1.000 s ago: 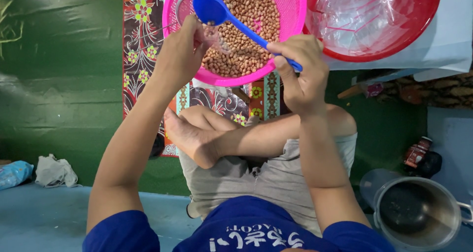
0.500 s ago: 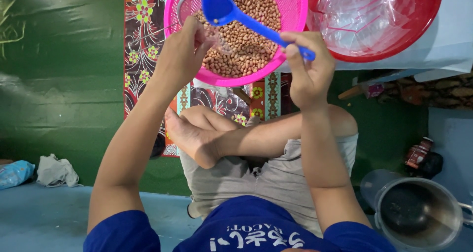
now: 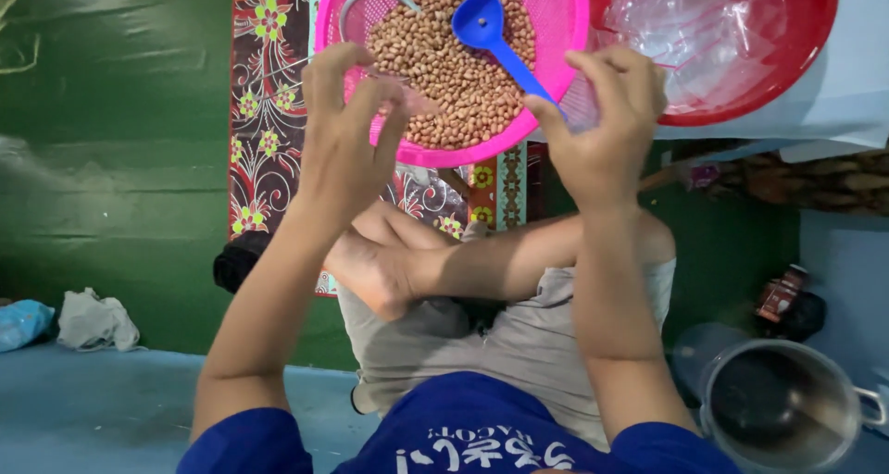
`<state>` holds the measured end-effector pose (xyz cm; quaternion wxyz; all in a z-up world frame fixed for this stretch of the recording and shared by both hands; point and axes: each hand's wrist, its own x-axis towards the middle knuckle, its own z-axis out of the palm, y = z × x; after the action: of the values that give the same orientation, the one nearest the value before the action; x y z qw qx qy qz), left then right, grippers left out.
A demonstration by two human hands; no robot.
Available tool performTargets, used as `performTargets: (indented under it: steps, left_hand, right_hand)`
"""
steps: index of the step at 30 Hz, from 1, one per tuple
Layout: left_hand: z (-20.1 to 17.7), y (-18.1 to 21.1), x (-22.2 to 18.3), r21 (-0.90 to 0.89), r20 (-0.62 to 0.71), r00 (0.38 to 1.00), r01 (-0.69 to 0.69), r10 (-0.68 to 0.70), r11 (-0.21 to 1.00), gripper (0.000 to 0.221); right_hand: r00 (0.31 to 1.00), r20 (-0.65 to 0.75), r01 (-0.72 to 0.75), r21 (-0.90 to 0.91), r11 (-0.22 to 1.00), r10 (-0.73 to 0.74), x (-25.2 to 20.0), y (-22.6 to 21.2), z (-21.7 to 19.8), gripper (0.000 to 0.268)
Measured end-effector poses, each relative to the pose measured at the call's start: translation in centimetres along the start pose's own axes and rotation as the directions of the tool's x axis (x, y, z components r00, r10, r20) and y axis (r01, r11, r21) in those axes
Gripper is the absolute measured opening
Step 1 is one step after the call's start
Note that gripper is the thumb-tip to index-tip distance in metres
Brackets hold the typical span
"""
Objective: The person scoops peanuts from a pink basket using a blue plastic scoop and places them into small clear plastic bags, one at a time.
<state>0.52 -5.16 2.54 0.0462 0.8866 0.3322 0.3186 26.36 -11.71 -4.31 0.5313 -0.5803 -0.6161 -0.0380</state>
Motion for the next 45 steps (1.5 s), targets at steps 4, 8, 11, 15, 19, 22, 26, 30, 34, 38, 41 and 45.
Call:
performTargets:
  steps: [4, 8, 11, 15, 19, 22, 26, 30, 34, 38, 41, 45]
  left_hand:
    - [-0.7, 2.2, -1.8, -0.201, -0.027, 0.999, -0.037, 0.032, 0.979, 0.012]
    - [0.0, 4.6, -5.1, -0.284, 0.151, 0.988, 0.031, 0.013, 0.958, 0.018]
    - [2.2, 5.7, -7.2, -0.347, 0.298, 0.949, 0.009, 0.101, 0.938, 0.026]
    - [11.9, 1.8, -12.8, -0.245, 0.252, 0.922, -0.232, 0.293, 0.941, 0.014]
    - [16.7, -1.8, -14.7, -0.222, 0.432, 0.865, -0.174, 0.256, 0.960, 0.008]
    - [19.3, -3.0, -16.6, -0.212, 0.252, 0.947, -0.146, 0.198, 0.966, 0.017]
    - [21.5, -4.3, -17.7, -0.298, 0.599, 0.797, 0.308, -0.074, 0.903, 0.013]
    - [23.0, -5.8, -18.3, -0.234, 0.682, 0.718, 0.394, -0.138, 0.889, 0.025]
    - [22.6, -5.6, -17.9, -0.244, 0.646, 0.750, 0.377, -0.140, 0.893, 0.019]
    - [20.7, -4.8, -16.2, -0.272, 0.698, 0.698, 0.462, -0.157, 0.844, 0.014]
    - [19.4, -4.3, -14.7, -0.285, 0.746, 0.649, 0.516, -0.151, 0.808, 0.011]
    - [21.2, -4.6, -15.8, -0.219, 0.757, 0.623, 0.524, -0.195, 0.823, 0.024]
  right_hand:
    - [0.996, 0.035, 0.075, 0.267, 0.961, -0.087, -0.1, -6.4, -4.4, 0.026]
    - [0.958, -0.149, 0.000, 0.854, 0.520, 0.246, -3.4, -13.0, -7.0, 0.032]
    - [0.966, 0.184, -0.138, 0.961, 0.239, -0.184, -1.0, -12.6, -11.3, 0.024]
    - [0.724, 0.505, -0.459, 0.861, 0.220, -0.470, 0.1, -11.6, -12.8, 0.020]
    - [0.775, 0.482, -0.519, 0.854, 0.024, -0.408, -2.3, -12.9, -11.2, 0.015]
    - [0.992, 0.120, -0.117, 0.989, -0.093, 0.027, -4.8, -14.6, -8.7, 0.030]
    - [0.987, -0.135, 0.107, 0.954, -0.279, -0.084, -4.4, -13.8, -6.4, 0.037]
    - [0.978, -0.042, -0.028, 0.943, -0.331, -0.203, -3.6, -13.1, -6.1, 0.027]
    - [0.987, -0.154, 0.161, 0.914, -0.373, 0.049, -5.5, -14.3, -5.0, 0.022]
    - [0.995, -0.096, 0.102, 0.957, -0.272, 0.037, -3.8, -15.3, -4.8, 0.034]
    - [0.978, -0.148, 0.085, 0.926, -0.368, -0.145, -2.3, -13.1, -4.0, 0.037]
    - [0.838, 0.154, -0.210, 0.976, -0.050, -0.523, -3.9, -10.7, -4.9, 0.026]
